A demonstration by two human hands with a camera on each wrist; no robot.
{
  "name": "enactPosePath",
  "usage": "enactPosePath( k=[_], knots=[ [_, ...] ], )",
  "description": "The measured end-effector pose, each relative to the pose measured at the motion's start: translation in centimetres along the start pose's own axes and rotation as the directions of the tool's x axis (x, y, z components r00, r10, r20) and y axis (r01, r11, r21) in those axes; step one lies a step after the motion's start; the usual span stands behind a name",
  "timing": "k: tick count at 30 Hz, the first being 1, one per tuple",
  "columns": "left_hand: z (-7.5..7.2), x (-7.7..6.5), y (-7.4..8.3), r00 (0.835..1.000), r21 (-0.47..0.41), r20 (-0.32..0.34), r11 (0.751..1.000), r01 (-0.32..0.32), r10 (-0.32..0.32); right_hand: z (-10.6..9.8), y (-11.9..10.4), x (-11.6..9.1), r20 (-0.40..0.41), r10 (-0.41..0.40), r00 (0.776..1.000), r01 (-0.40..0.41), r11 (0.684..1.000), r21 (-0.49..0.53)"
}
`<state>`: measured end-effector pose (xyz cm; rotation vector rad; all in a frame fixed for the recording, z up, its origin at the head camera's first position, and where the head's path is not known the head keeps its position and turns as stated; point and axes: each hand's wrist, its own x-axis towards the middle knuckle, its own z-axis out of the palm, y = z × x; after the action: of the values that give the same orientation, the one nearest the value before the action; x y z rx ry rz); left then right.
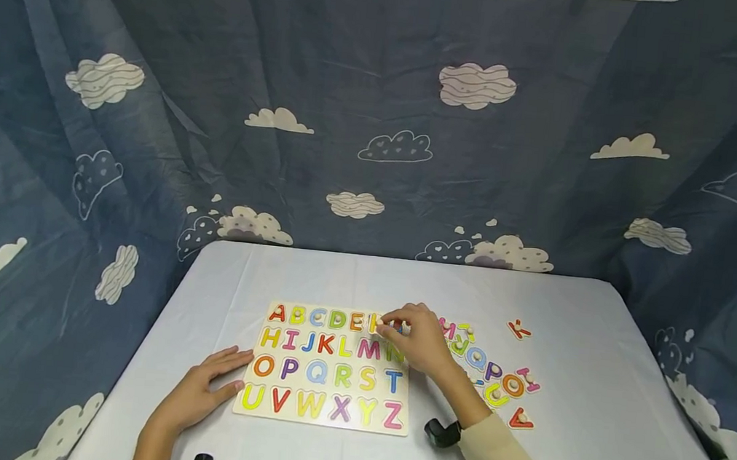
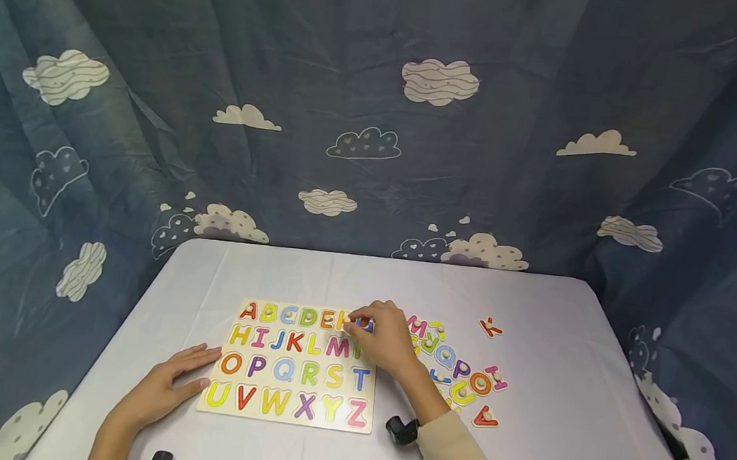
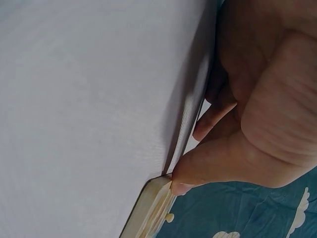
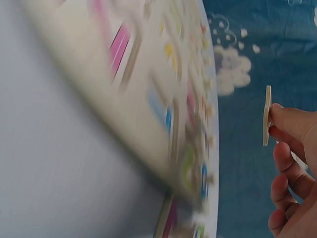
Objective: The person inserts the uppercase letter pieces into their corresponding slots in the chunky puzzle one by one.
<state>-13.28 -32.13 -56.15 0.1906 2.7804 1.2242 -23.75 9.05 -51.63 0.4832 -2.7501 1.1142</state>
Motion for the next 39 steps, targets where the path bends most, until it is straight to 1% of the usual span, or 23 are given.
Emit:
enactPosePath(
  k=[5, 8, 13, 17, 24, 31, 36, 39],
  knots=[
    [-0.2, 0.3, 0.3, 1.0, 0.006, 0.008, 1.0, 0.026, -0.026, 2.3, -2.5, 1.2, 0.006, -0.06, 0.998, 0.06, 0.998, 0.004],
    [-0.4, 0.3, 0.5, 0.999, 0.009, 0.02, 0.999, 0.042, -0.043, 3.6, -3.5, 1.6, 0.021, -0.075, 0.997, 0.075, 0.997, -0.001],
    [-0.6, 0.2, 0.8, 0.998, 0.024, 0.032, 0.998, 0.061, -0.062, 6.0, -4.9, 2.1, 0.059, -0.067, 0.996, 0.067, 0.998, -0.004],
    [-0.6, 0.1, 1.1, 0.998, 0.052, 0.028, 0.997, 0.06, -0.062, 7.7, -6.0, 2.5, 0.089, -0.066, 0.994, 0.066, 0.998, 0.0],
    [-0.3, 0.0, 1.5, 1.0, 0.162, 0.02, 0.987, 0.019, -0.023, 10.0, -7.3, 3.1, 0.118, -0.079, 0.99, 0.075, 0.996, 0.036],
    [-0.3, -0.3, 1.7, 1.0, 0.239, 0.028, 0.971, -0.005, -0.002, 12.4, -8.3, 3.6, 0.162, -0.071, 0.984, 0.062, 0.996, 0.062],
    [-0.4, -0.5, 1.7, 0.999, 0.299, 0.017, 0.953, -0.047, 0.044, 14.0, -9.3, 4.1, 0.182, -0.082, 0.98, 0.074, 0.996, 0.049],
    [-0.2, -0.5, 1.8, 0.999, 0.314, 0.007, 0.948, -0.051, 0.052, 14.6, -9.6, 4.4, 0.183, -0.089, 0.979, 0.084, 0.996, 0.035]
  ],
)
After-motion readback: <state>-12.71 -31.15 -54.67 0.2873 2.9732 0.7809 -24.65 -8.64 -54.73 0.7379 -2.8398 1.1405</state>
